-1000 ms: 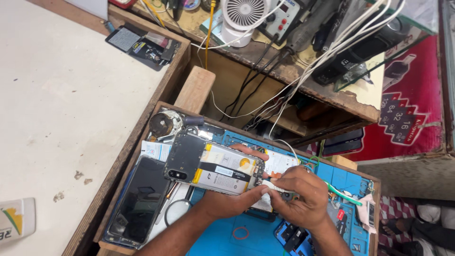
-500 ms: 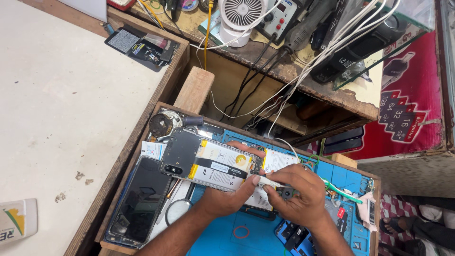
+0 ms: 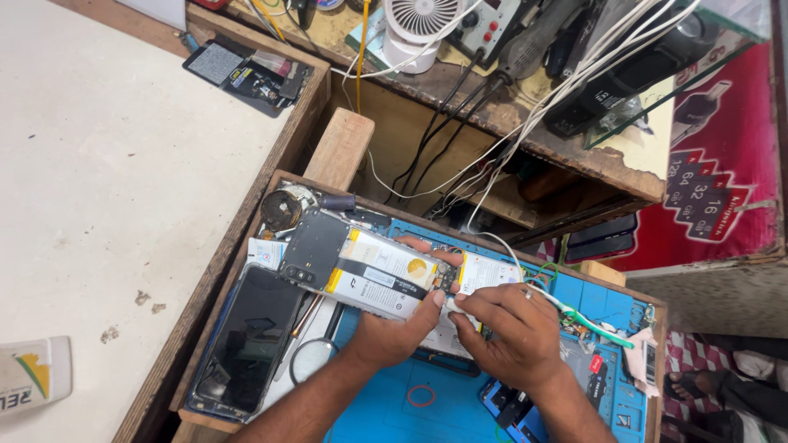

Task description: The person removes the back cover of a smartphone, unscrews internal components, and disconnects the battery. They then connect a charging cable to the phone to test functionality.

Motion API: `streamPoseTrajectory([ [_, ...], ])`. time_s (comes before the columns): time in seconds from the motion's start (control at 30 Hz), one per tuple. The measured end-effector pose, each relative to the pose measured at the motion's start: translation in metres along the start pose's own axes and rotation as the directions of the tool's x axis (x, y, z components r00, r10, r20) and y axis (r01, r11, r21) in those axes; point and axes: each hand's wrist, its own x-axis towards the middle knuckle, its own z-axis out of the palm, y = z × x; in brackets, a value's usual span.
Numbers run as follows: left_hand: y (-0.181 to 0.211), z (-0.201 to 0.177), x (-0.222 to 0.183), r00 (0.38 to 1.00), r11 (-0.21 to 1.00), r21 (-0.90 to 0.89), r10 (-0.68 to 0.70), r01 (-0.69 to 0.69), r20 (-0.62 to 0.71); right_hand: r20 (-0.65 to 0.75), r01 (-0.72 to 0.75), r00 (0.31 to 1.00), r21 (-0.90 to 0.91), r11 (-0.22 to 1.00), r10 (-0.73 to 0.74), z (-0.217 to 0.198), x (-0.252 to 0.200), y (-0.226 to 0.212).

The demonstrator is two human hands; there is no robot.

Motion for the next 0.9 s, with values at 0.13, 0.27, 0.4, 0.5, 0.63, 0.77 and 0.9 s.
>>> streamPoseTrajectory([
  [0.13, -0.002, -0.001, 0.0, 0.999, 0.997, -0.066, -0.042, 0.041, -0.018, -0.03, 0.007, 1.0, -0.032, 0.999, -0.008, 0.003, -0.001, -0.003],
  [0.27, -0.002, -0.001, 0.002, 1.0, 0.997, -0.078, -0.012, 0.011, -0.009, -0.03, 0.011, 0.999, -0.049, 0.999, -0.013, 0.004, -0.001, -0.003],
  [0.4, -0.002, -0.001, 0.001, 0.999, 0.994, -0.103, -0.05, 0.048, -0.018, -0.02, 0.014, 1.0, -0.046, 0.999, -0.015, 0.004, -0.003, -0.001],
  [0.5, -0.003, -0.001, 0.001, 0.997, 0.992, -0.108, -0.068, 0.065, -0.027, -0.012, 0.02, 1.0, -0.048, 0.999, -0.02, 0.005, -0.004, 0.0],
  [0.63, -0.003, -0.001, 0.001, 0.998, 0.993, -0.103, -0.062, 0.059, -0.025, -0.002, 0.014, 1.0, -0.049, 0.999, -0.015, 0.006, -0.003, -0.002],
  [0.77, -0.005, -0.002, -0.001, 0.999, 0.996, -0.083, -0.047, 0.045, -0.015, 0.01, 0.023, 1.0, -0.049, 0.999, -0.022, 0.004, -0.001, -0.001],
  [0.9, -0.011, 0.003, -0.002, 0.998, 0.993, -0.099, -0.056, 0.056, 0.006, -0.036, -0.039, 0.999, -0.024, 0.999, 0.038, -0.007, 0.003, -0.001],
])
